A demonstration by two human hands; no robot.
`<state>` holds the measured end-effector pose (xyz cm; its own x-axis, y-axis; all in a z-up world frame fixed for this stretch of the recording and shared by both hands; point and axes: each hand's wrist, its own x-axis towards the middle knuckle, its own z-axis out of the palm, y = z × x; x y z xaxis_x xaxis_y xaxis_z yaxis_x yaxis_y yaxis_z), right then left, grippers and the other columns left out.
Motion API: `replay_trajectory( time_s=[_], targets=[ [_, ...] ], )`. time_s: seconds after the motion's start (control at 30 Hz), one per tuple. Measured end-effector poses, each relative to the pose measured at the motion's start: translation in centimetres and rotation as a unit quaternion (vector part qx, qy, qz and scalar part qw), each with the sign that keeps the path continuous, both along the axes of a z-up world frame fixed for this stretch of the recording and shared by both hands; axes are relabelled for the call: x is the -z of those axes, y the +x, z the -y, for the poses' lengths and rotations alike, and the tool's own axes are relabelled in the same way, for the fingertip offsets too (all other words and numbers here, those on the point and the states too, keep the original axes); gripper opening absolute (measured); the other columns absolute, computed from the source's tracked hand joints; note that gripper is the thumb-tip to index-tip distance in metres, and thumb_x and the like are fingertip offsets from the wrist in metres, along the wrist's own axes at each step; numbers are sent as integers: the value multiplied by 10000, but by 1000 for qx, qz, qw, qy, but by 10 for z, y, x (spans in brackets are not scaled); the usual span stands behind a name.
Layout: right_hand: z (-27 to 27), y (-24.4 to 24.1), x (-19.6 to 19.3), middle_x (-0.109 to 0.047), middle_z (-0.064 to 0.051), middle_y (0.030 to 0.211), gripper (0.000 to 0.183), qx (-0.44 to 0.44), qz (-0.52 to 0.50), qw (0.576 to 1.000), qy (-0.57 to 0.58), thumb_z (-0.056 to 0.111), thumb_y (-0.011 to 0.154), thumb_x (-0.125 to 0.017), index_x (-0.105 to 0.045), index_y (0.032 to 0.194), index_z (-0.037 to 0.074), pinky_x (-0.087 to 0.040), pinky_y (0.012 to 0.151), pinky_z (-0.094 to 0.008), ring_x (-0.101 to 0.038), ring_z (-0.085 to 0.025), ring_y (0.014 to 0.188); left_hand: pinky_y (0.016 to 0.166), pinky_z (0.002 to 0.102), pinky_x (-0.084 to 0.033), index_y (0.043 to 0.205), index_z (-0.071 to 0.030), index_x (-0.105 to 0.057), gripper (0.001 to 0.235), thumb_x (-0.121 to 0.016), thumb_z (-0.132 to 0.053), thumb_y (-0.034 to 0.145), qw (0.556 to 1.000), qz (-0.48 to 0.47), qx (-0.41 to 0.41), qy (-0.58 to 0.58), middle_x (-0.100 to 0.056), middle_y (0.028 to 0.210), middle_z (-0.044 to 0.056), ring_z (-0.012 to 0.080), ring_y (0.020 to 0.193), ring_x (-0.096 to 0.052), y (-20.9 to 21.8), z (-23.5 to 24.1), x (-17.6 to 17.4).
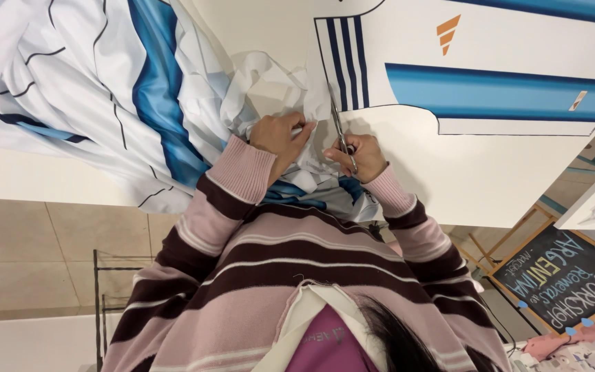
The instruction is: The person uses scissors to cut a large piece of white and blue striped fabric, which appears to be a soccer jersey, laid out on a white table. They carefully follow the printed outlines of the jersey, cutting around the sleeves, collar, and body sections.
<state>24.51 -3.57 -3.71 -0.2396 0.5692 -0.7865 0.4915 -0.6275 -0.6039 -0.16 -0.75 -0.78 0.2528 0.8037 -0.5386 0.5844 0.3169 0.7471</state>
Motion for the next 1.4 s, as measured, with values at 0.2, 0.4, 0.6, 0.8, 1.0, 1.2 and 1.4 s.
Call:
replay_trajectory(
  time_s=[0.2, 0.4, 0.6, 0.8, 1.0, 1.2, 1.4],
  targets=[
    [2, 1, 0, -551, -5, 495, 339, 5, 5, 1000, 0, 287, 878, -816, -663, 759, 9, -364, 370, -244, -490, -83, 389, 718, 464, -568, 964, -36, -719, 376, -591, -388, 1004, 1000, 1, 1, 9, -715, 745, 175, 387, 729, -708, 2, 4, 8],
    [-12, 1, 6, -583, 1, 522, 338, -18, -20, 1000, 1, 312, 916, -772, -668, 767, 27, -440, 403, -233, -563, -76, 423, 732, 462, -565, 984, -38, -719, 376, -576, -384, 1012, 1000, 8, 9, -7, -724, 761, 174, 385, 741, -711, 0, 1, 3],
    [-24, 0, 9, -618, 1, 598, 328, -9, -22, 1000, -5, 336, 897, -782, -693, 814, 31, -449, 413, -232, -569, -75, 455, 761, 455, -564, 1005, -41, -730, 378, -576, -387, 1000, 1000, 14, 0, -23, -741, 789, 174, 379, 758, -720, 0, -1, 1],
    [-25, 0, 3, -591, -10, 590, 360, -14, -1, 1000, -12, 345, 892, -806, -685, 802, 17, -416, 401, -236, -541, -75, 448, 761, 452, -567, 1000, -45, -731, 379, -573, -390, 1002, 999, 16, 7, -32, -735, 773, 175, 376, 752, -719, -3, -3, -5],
    [-25, -3, 0, -566, -10, 539, 360, -33, 30, 999, -6, 343, 888, -809, -681, 780, 24, -400, 390, -241, -516, -82, 418, 735, 466, -559, 969, -36, -726, 378, -576, -380, 1009, 1000, 18, 12, 1, -717, 743, 172, 380, 734, -708, -3, 2, 3],
    [-26, 3, 3, -579, 0, 587, 370, -13, -2, 1000, -12, 318, 895, -813, -662, 766, 5, -423, 396, -244, -540, -81, 436, 725, 462, -566, 962, -37, -722, 382, -577, -388, 1005, 1000, 19, 6, -14, -714, 727, 177, 382, 714, -710, -3, 2, 2],
    [-45, -7, 3, -651, -16, 680, 288, -2, -33, 999, -15, 285, 915, -773, -706, 838, 16, -451, 442, -237, -570, -72, 494, 710, 472, -565, 969, -38, -729, 371, -588, -379, 1003, 1000, 26, 0, -3, -713, 743, 184, 391, 737, -709, -7, 0, -6]
  ],
)
